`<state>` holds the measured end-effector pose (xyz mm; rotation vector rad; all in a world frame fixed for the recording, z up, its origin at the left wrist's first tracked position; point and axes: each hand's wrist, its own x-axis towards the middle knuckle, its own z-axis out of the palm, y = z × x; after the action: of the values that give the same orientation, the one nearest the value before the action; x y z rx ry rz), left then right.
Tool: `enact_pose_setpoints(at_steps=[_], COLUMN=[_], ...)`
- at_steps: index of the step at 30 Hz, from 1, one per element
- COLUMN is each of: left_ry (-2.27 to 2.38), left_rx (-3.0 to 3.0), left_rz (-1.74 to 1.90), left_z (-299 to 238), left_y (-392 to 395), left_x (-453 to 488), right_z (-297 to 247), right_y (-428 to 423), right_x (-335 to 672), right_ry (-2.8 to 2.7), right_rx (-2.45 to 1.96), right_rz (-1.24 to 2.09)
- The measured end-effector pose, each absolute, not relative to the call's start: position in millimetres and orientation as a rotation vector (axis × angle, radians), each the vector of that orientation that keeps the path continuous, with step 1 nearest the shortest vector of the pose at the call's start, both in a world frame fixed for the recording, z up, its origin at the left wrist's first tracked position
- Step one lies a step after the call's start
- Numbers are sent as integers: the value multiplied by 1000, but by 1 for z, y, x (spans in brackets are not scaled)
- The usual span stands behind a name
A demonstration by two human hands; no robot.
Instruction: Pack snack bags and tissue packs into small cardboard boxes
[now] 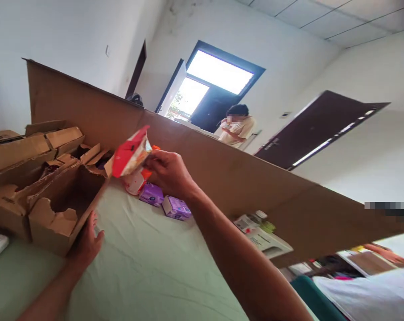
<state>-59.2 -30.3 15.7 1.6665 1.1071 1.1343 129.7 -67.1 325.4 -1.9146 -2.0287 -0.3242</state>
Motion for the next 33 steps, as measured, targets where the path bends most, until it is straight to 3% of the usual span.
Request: enact_pose_setpoints(at_steps=[11,16,23,33], left_ry=[1114,1145,1198,1213], left_rx=[1683,1681,1668,1715], left_rz=[1200,1181,1098,989], left_z=[21,16,7,11], left_y=[-32,-41,-48,-56], left_x=[-64,-63,-57,-61], right_z=[226,243,278,276], right_y=[-89,-59,45,127], right_x=[239,220,115,102], right_ry=[-1735,-1816,-2287,-2801], right_rx=[-2494,-2266,-1841,-2030], right_rz=[-256,-293,-237,-119])
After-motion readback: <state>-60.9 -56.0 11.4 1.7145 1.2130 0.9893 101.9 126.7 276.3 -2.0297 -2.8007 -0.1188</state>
